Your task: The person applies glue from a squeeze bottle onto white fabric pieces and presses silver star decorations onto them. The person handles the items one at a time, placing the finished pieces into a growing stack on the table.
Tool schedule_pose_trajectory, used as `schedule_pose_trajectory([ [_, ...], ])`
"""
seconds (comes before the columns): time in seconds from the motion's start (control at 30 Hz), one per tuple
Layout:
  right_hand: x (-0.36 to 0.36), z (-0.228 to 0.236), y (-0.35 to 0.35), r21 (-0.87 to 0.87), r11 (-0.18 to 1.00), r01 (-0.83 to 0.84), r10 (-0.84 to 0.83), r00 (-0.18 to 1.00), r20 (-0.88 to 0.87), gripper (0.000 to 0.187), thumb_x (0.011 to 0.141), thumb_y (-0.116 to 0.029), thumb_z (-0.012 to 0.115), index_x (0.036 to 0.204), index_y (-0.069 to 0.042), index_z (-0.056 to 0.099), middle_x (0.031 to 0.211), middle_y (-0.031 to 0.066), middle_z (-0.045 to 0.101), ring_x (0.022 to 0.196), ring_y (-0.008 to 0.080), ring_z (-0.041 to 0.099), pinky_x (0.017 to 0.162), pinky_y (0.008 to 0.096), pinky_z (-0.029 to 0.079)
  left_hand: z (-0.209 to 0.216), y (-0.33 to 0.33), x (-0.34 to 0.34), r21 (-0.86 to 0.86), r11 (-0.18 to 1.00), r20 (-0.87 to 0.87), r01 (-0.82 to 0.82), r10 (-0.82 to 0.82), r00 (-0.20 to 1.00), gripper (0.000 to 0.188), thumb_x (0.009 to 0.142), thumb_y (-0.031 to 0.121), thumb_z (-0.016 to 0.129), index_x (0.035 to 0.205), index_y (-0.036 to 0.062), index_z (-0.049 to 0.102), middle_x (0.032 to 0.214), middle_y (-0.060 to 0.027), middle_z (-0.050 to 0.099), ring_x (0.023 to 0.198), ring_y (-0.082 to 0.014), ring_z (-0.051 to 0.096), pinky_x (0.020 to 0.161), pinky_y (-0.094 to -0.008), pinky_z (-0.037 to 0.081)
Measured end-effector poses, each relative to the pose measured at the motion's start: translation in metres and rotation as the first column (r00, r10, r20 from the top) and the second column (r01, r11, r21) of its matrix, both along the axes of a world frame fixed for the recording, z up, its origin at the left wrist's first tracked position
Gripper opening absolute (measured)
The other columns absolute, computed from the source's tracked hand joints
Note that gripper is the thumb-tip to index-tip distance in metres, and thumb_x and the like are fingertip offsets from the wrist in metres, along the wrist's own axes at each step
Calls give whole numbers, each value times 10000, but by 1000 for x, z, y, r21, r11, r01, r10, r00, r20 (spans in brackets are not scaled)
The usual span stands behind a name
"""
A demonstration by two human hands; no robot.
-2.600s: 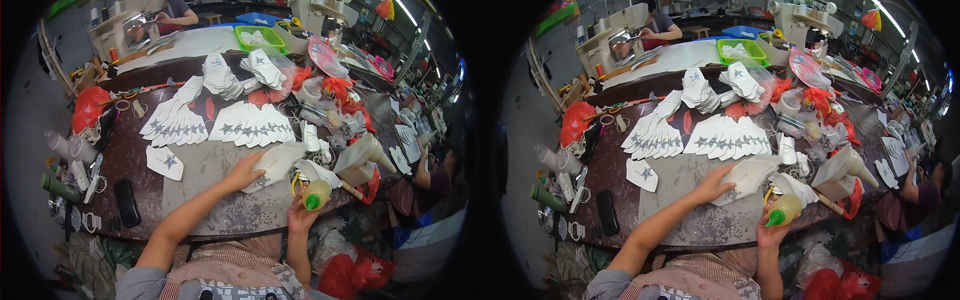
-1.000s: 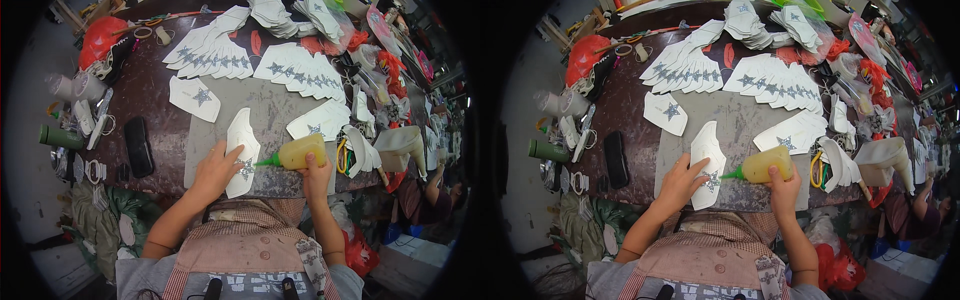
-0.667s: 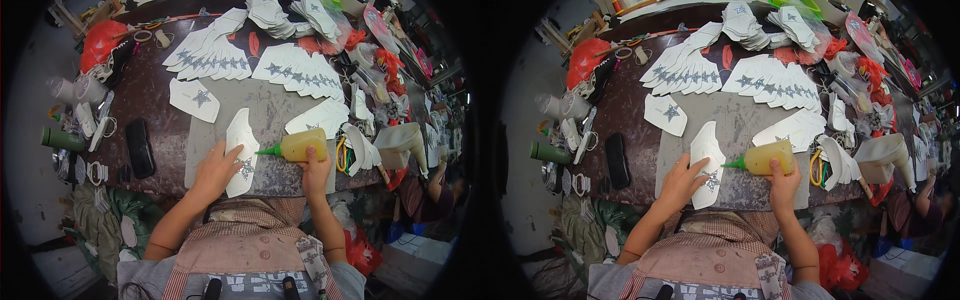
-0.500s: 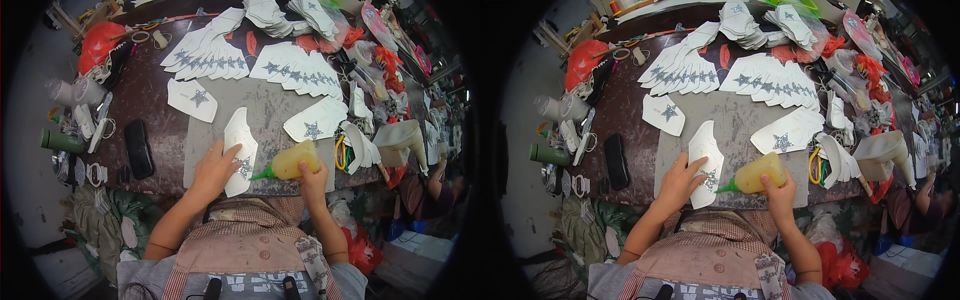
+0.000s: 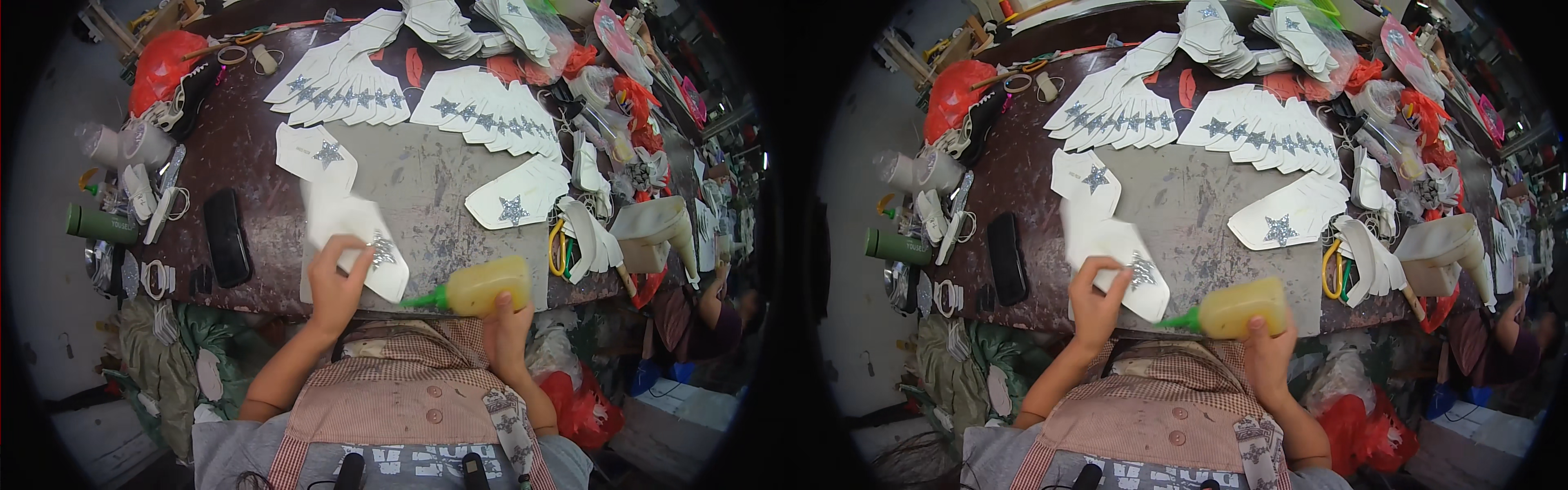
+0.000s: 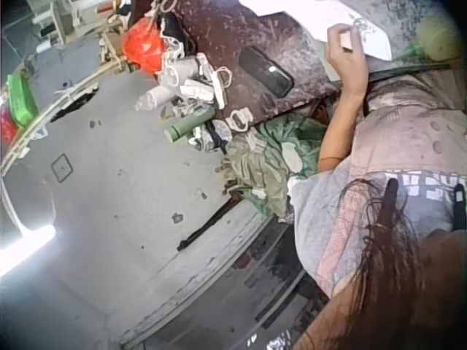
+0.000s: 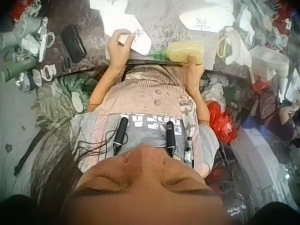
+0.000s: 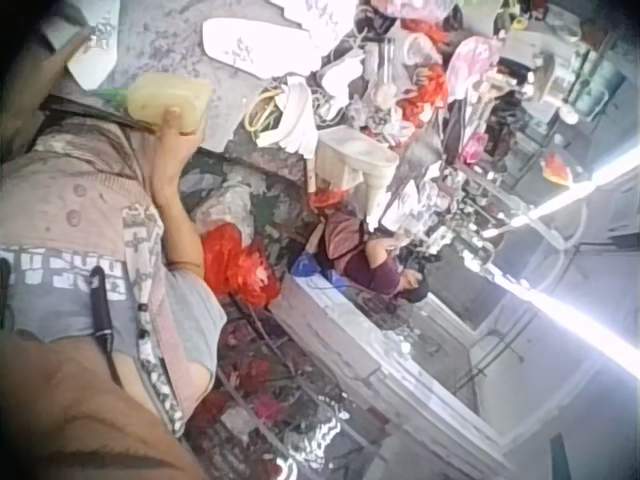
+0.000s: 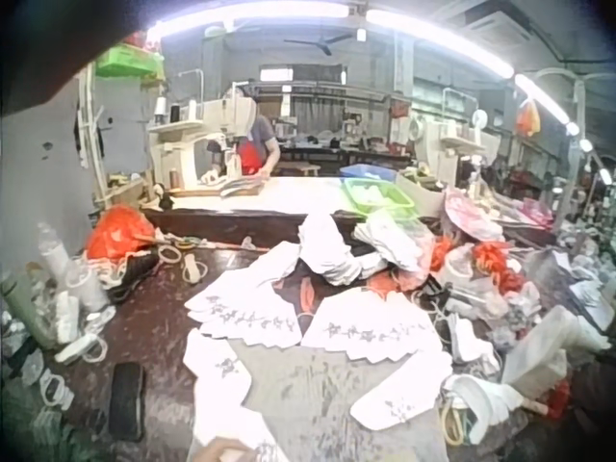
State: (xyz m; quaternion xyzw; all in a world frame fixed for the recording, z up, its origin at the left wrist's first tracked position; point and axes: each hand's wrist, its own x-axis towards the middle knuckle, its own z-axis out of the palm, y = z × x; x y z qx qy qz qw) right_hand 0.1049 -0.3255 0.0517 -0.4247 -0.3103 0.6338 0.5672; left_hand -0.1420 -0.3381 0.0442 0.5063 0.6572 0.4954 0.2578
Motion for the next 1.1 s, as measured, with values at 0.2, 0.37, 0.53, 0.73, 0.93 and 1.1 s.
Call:
schedule_pose_trajectory([
  [0.2, 6, -11, 37, -12, 998, -57, 58, 993, 98, 477, 922, -302, 712, 1224, 17, 527, 1055, 79, 631, 893, 157, 653, 685, 260, 561, -20, -22, 2, 53, 999, -552, -14, 41, 833, 144, 846, 30, 711, 936, 43, 600, 801, -122, 666, 669, -335, 636, 582, -404, 501],
  [0.37, -3, -16, 46, 17, 997, -75, 68, 965, 252, 472, 911, -330, 721, 1199, 8, 560, 1016, 55, 630, 838, 110, 627, 631, 212, 520, -18, -19, 2, 99, 995, -523, -28, 76, 849, 156, 843, 53, 729, 930, 59, 600, 771, -115, 644, 644, -338, 621, 536, -412, 484],
  [0.53, 1, -16, 32, 29, 996, -81, 66, 938, 340, 521, 875, -375, 753, 1178, 10, 574, 987, 36, 623, 817, 97, 597, 642, 223, 500, -16, -19, 2, 95, 995, -523, -28, 74, 849, 161, 842, 53, 732, 918, 59, 591, 763, -113, 635, 639, -339, 618, 529, -409, 478],
  [0.73, 2, -12, 19, -2, 996, -92, 86, 926, 367, 537, 865, -373, 764, 1178, 20, 574, 994, 39, 623, 869, 117, 592, 721, 254, 508, -23, -22, 1, 61, 997, -544, -37, 65, 837, 156, 850, 75, 724, 922, 71, 585, 747, -119, 624, 603, -335, 601, 512, -409, 472],
  [0.93, 17, -18, 10, 1, 984, -180, 180, 982, 59, 529, 927, -330, 697, 1284, 8, 501, 1136, 91, 608, 1048, 195, 607, 870, 352, 531, 17, -23, -21, 59, 997, -95, -55, 61, 994, 99, 924, 41, 593, 1005, 60, 540, 841, -107, 584, 588, -194, 566, 532, -288, 453],
  [1.1, 47, -34, 51, 153, 987, 41, -21, 991, -132, 607, 967, -399, 601, 1417, -60, 373, 1303, 136, 544, 1159, 303, 598, 934, 481, 548, 40, 9, -98, 89, 965, 504, -248, 171, 846, 160, 932, -20, 524, 1084, 30, 512, 899, -39, 568, 648, -74, 521, 569, -201, 410],
])
